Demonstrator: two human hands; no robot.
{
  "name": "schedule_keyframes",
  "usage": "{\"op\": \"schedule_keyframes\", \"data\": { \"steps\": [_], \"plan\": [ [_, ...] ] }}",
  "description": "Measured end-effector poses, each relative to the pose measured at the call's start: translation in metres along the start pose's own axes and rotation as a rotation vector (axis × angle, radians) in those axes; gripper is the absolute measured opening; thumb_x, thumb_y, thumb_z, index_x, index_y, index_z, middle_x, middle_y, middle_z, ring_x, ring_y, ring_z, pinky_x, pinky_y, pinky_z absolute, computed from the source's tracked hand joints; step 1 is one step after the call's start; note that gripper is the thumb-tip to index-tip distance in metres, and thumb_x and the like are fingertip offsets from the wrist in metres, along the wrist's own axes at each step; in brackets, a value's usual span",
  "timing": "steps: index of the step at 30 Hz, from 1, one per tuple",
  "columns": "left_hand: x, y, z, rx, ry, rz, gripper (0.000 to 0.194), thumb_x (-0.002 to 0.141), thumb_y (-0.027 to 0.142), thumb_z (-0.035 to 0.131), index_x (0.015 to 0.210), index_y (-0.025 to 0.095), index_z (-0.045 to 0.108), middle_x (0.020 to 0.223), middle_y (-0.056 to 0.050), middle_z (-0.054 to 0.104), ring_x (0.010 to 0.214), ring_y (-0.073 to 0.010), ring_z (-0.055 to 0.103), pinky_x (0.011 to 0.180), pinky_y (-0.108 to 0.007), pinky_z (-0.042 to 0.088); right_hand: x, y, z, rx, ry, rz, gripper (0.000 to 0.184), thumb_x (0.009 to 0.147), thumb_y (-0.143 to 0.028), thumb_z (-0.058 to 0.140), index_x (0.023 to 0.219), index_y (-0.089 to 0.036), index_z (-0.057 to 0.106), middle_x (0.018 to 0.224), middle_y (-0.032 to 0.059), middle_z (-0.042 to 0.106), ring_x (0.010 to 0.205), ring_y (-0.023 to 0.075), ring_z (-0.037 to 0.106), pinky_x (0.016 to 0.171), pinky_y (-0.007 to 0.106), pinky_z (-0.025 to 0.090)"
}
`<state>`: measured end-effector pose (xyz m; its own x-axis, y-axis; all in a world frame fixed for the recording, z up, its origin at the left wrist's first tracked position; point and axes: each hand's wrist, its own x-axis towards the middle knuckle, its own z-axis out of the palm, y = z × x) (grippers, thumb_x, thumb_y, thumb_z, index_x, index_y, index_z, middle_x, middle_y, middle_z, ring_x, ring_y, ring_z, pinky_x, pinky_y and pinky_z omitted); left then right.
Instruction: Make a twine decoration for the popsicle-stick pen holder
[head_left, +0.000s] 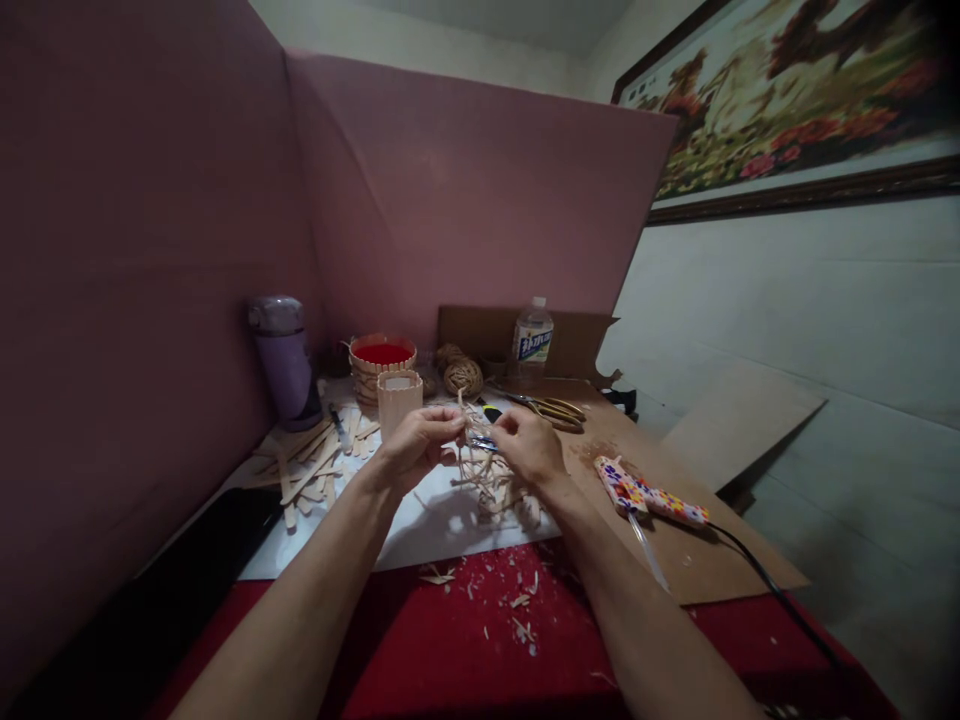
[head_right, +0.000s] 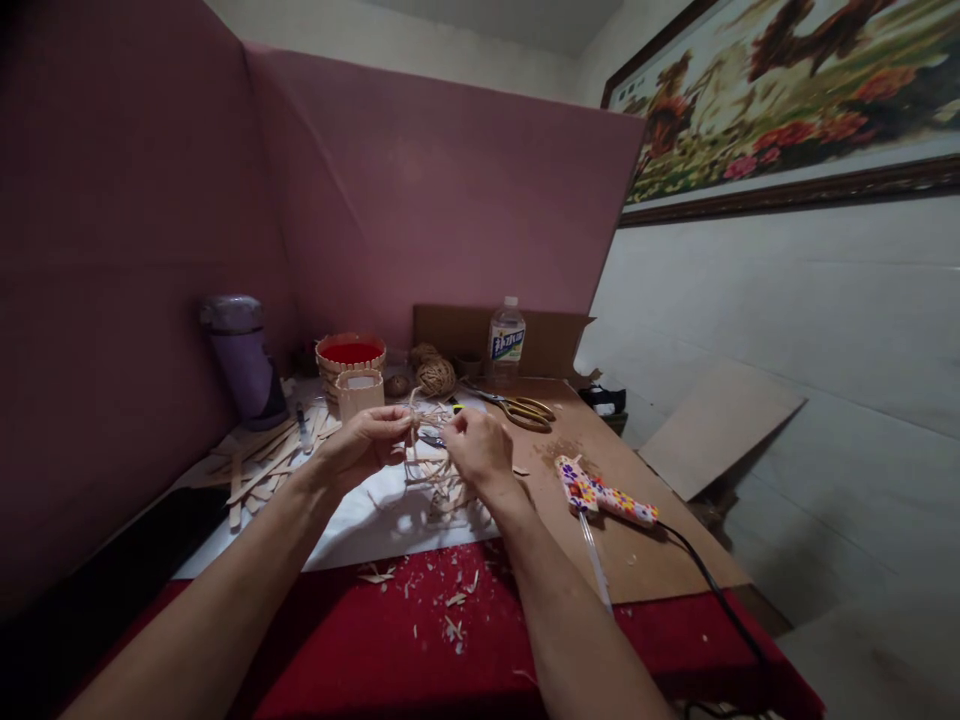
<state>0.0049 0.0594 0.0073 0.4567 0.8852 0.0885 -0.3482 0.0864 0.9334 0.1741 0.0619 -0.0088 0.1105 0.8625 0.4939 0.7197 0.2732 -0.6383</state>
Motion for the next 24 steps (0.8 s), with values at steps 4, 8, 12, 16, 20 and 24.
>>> {"op": "schedule_keyframes", "data": {
  "steps": [4, 8, 12, 16, 20, 24],
  "plan": [
    [0.000, 0.003, 0.000, -0.078, 0.009, 0.009, 0.011, 0.065, 0.018, 0.066, 0.069, 0.011, 0.058, 0.070, -0.003, 0.057, 0.057, -0.0074, 0.049, 0.046, -0.018, 0.033, 0.013, 0.020, -0.009, -0.075, 0.274, 0.196, 0.016, 0.068, -0.020, 0.048, 0.068, -0.020, 0.064, 0.068, 0.0071, 0.061, 0.066, 0.0196, 0.053, 0.061, 0.030, 0.037],
    [0.001, -0.001, 0.002, -0.066, 0.045, 0.009, 0.013, 0.065, 0.019, 0.068, 0.071, 0.012, 0.058, 0.069, -0.003, 0.058, 0.056, -0.0071, 0.050, 0.044, -0.017, 0.031, 0.016, 0.017, -0.011, -0.018, 0.472, 0.101, 0.034, 0.066, -0.012, 0.042, 0.093, -0.012, 0.062, 0.102, 0.0157, 0.059, 0.096, 0.0248, 0.052, 0.082, 0.035, 0.038],
    [0.005, -0.009, 0.001, 0.014, 0.112, 0.046, 0.018, 0.061, 0.022, 0.072, 0.068, 0.011, 0.059, 0.061, 0.000, 0.056, 0.050, -0.0055, 0.046, 0.045, -0.019, 0.032, 0.005, -0.002, 0.003, 0.366, 0.040, -0.121, 0.024, 0.075, -0.023, 0.042, 0.086, -0.015, 0.062, 0.086, 0.0073, 0.063, 0.080, 0.0178, 0.057, 0.074, 0.028, 0.043],
    [0.008, -0.014, 0.000, 0.050, 0.210, 0.082, 0.021, 0.051, 0.018, 0.076, 0.062, 0.011, 0.059, 0.056, 0.001, 0.055, 0.046, -0.0053, 0.045, 0.045, -0.020, 0.032, -0.004, -0.011, 0.019, 0.552, -0.180, -0.095, 0.022, 0.074, -0.033, 0.049, 0.069, -0.015, 0.061, 0.066, 0.0021, 0.059, 0.064, 0.0136, 0.052, 0.062, 0.025, 0.042],
    [0.008, -0.014, 0.002, 0.133, 0.254, 0.082, 0.021, 0.048, 0.016, 0.074, 0.059, 0.011, 0.057, 0.053, 0.000, 0.056, 0.045, -0.0073, 0.047, 0.044, -0.021, 0.031, -0.005, -0.014, 0.021, 0.721, -0.230, -0.002, 0.022, 0.069, -0.037, 0.057, 0.071, -0.015, 0.061, 0.063, 0.0010, 0.058, 0.059, 0.0115, 0.049, 0.056, 0.023, 0.039],
    [0.007, -0.016, 0.005, 0.134, 0.224, 0.094, 0.023, 0.047, 0.013, 0.073, 0.059, 0.012, 0.054, 0.052, 0.000, 0.056, 0.046, -0.0089, 0.050, 0.044, -0.021, 0.033, -0.004, -0.015, 0.016, 0.853, -0.315, 0.085, 0.025, 0.063, -0.039, 0.064, 0.067, -0.014, 0.060, 0.059, -0.0008, 0.055, 0.052, 0.0082, 0.044, 0.051, 0.022, 0.034]
  ]
}}
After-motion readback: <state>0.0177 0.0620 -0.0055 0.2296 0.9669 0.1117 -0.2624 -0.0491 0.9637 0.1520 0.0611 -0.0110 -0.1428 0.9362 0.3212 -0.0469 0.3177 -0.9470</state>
